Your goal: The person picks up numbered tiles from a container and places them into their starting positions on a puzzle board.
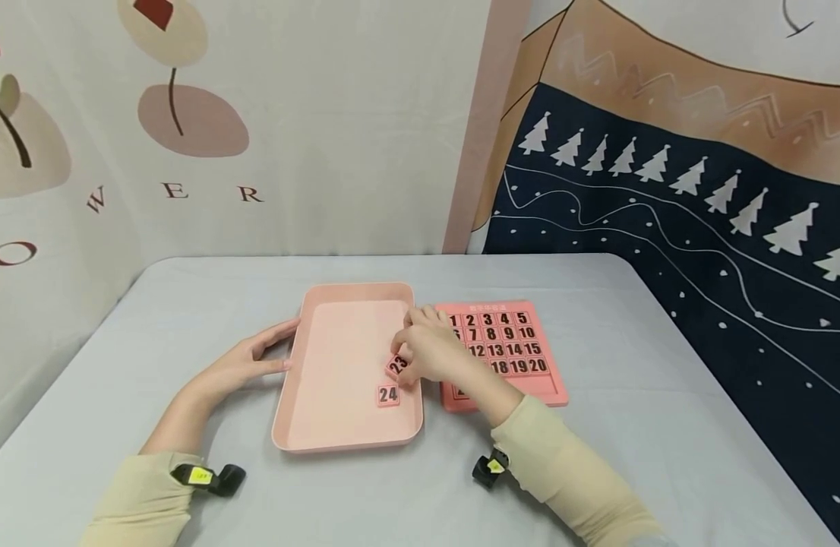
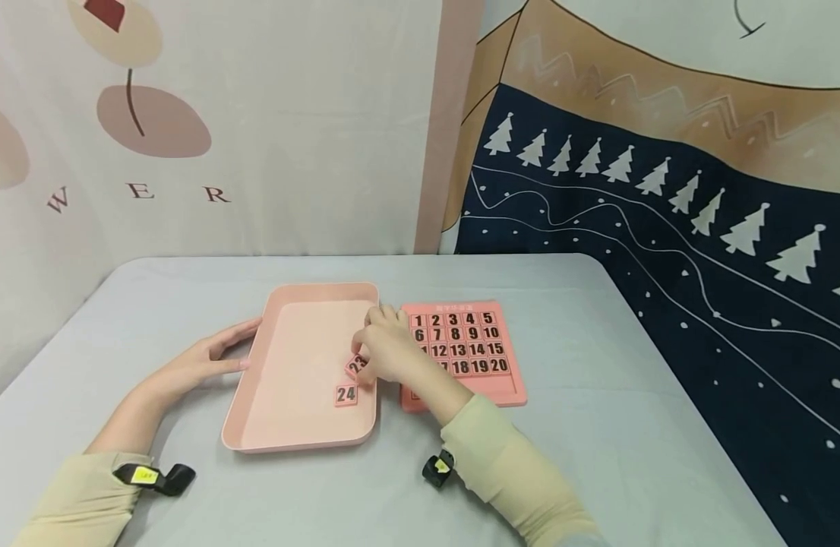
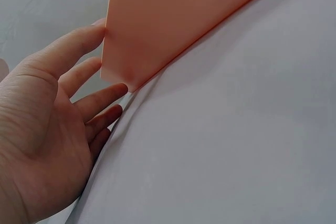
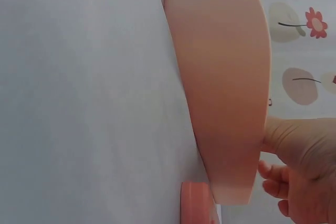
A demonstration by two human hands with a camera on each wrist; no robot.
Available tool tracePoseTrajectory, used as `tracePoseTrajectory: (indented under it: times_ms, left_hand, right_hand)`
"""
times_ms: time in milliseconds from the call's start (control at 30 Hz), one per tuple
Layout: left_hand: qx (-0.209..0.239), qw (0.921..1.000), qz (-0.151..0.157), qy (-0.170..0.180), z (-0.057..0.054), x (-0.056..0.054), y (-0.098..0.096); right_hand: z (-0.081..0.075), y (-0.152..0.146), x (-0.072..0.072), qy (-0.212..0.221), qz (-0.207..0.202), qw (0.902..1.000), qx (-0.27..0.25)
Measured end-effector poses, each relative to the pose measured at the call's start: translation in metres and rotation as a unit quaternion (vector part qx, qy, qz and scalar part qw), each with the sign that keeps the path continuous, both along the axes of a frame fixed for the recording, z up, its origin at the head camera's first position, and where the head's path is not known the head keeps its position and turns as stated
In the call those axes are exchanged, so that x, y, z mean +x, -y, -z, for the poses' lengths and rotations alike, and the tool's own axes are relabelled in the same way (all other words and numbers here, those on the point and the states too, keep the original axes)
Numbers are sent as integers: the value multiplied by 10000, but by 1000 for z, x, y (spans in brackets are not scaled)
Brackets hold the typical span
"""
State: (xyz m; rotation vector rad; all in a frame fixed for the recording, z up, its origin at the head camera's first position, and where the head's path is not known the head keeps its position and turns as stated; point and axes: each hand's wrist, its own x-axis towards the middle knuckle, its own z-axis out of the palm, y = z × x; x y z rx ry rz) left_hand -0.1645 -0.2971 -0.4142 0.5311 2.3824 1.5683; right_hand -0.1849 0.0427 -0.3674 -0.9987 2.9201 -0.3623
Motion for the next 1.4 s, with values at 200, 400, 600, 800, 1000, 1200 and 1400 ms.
tracePoseTrajectory:
  times_ms: [200,400,600,800,1000,1200,1400]
  left_hand:
    - [-48,10000,1,-38,-3,-1,-1]
    - [-49,9999,-2,-89,-7,2,0]
    - [-21,9999,4,-101,-2,1,0]
    - [12,10000,23,-69,-2,-2,0]
    - [-48,10000,-17,-49,-2,0,1]
    - [-47,10000,-17,-19,0,-1,1]
    - [-32,10000,-17,14,1,-1,0]
  right_hand:
    - [-11,-17,8,-367,252,9958,-798]
    - [-25,-32,16,-662,517,9872,-1352]
    - [-30,-54,25,-652,845,9849,-1362]
    - [-28,-86,34,-555,1460,9815,-1104]
    - [-20,-109,43,-381,1889,9785,-738]
    - [-12,-121,49,-257,2004,9788,-344]
    - [-4,-127,50,-139,2026,9791,-123]
